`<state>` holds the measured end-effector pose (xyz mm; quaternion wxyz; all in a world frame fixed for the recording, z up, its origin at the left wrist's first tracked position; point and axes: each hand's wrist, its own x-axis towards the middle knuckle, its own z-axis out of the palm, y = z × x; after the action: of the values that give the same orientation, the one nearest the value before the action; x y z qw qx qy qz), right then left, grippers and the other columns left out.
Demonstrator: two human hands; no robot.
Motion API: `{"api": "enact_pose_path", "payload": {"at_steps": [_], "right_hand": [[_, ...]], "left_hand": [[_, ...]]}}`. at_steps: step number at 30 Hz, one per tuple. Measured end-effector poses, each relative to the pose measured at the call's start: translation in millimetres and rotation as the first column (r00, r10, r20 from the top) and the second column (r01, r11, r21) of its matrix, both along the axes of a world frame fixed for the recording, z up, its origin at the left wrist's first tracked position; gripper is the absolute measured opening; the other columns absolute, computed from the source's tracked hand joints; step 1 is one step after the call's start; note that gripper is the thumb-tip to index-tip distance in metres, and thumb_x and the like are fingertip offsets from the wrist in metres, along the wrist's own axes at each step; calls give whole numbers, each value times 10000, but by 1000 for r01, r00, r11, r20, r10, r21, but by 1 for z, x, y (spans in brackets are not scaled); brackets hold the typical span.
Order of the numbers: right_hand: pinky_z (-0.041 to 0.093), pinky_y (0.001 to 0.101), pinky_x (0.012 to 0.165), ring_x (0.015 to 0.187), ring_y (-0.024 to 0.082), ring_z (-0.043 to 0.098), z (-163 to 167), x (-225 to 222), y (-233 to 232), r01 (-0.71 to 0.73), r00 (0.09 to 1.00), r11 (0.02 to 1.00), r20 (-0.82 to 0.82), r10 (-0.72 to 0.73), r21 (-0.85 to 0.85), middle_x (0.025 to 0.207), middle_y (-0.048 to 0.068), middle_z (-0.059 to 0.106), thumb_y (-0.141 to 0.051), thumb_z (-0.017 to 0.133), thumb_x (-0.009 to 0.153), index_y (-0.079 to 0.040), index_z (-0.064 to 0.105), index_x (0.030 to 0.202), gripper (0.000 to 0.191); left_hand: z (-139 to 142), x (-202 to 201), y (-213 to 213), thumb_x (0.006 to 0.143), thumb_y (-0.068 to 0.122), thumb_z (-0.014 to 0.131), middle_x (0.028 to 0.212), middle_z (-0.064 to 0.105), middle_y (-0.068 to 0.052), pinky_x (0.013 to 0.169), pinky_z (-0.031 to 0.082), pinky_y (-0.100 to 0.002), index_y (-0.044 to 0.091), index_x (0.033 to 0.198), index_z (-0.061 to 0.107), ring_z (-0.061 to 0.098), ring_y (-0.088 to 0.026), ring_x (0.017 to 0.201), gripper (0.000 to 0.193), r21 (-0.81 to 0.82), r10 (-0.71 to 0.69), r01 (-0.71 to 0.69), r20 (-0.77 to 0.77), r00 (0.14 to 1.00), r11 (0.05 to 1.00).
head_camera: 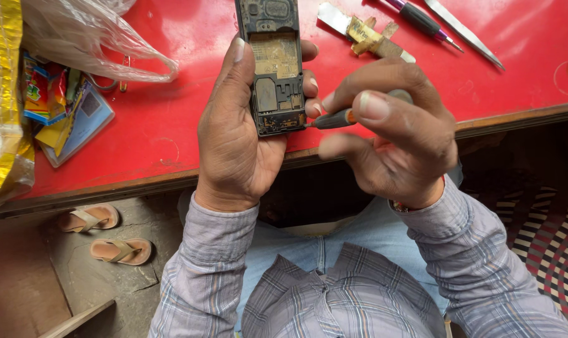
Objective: The person disassembles a feature phone at a red workbench, prying open the housing and working on the internal components by hand. They pick up a screwdriver and use it on the phone's edge, then continue manipulating the opened casing and parts.
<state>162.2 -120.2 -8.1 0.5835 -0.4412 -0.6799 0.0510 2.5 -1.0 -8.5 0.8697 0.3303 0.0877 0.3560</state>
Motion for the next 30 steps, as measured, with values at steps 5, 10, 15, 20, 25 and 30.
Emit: {"api": "enact_pose_path", "payload": {"at_steps": [5, 10, 15, 20, 25, 30], "right_hand": [[600, 292, 840, 1005, 216, 699, 1, 1, -4, -28, 998, 999, -54, 27, -20, 1182, 171, 659, -55, 690, 1144, -211, 413, 1570, 531], [621, 316, 822, 940, 239, 698, 2, -1, 4, 14, 1000, 998, 17, -15, 56, 1134, 222, 600, -10, 732, 1042, -184, 435, 1549, 613], [600, 350, 852, 904, 248, 678, -1, -1, -1, 8, 994, 1000, -108, -7, 10, 1037, 202, 655, 84, 694, 1082, -162, 429, 1535, 580], [601, 354, 877, 885, 240, 684, -5, 4, -4, 34, 986, 998, -164, -26, 46, 1047, 192, 647, 78, 660, 1122, -217, 331, 1595, 648], [606, 370, 880, 880, 257, 705, -8, 4, -8, 79, 981, 996, -181, -72, 32, 1053, 204, 651, 85, 644, 1100, -238, 286, 1598, 693], [612, 387, 883, 874, 275, 725, -10, 4, -11, 111, 979, 994, -174, -106, 22, 1059, 215, 655, 93, 628, 1078, -259, 241, 1601, 739]], "left_hand": [[-2, -1, 1, 1224, 350, 396, 1280, 644, -212, 874, 615, -390, -31, 1413, 502, 679, -239, 1047, 438, 23, 6, -6, -8, 1000, 1000], [-2, -2, 2, 1217, 342, 394, 1266, 633, -204, 904, 622, -405, -17, 1421, 495, 681, -245, 1067, 426, 12, -9, 9, -12, 1000, 1000], [-2, -3, 4, 1217, 332, 386, 1283, 630, -194, 924, 628, -417, 2, 1419, 481, 678, -245, 1099, 398, 19, -37, 37, -2, 999, 999], [-4, -2, 5, 1221, 351, 369, 1271, 635, -196, 926, 631, -436, -18, 1398, 498, 680, -252, 1106, 428, -3, -63, 63, 6, 998, 998], [-5, -3, 6, 1220, 356, 370, 1280, 635, -204, 927, 633, -444, -24, 1403, 502, 679, -257, 1116, 442, -9, -72, 72, 10, 997, 997], [-3, -4, 6, 1232, 354, 351, 1309, 630, -228, 941, 622, -449, -42, 1428, 496, 680, -282, 1127, 466, -31, -102, 104, 56, 993, 994]]}}
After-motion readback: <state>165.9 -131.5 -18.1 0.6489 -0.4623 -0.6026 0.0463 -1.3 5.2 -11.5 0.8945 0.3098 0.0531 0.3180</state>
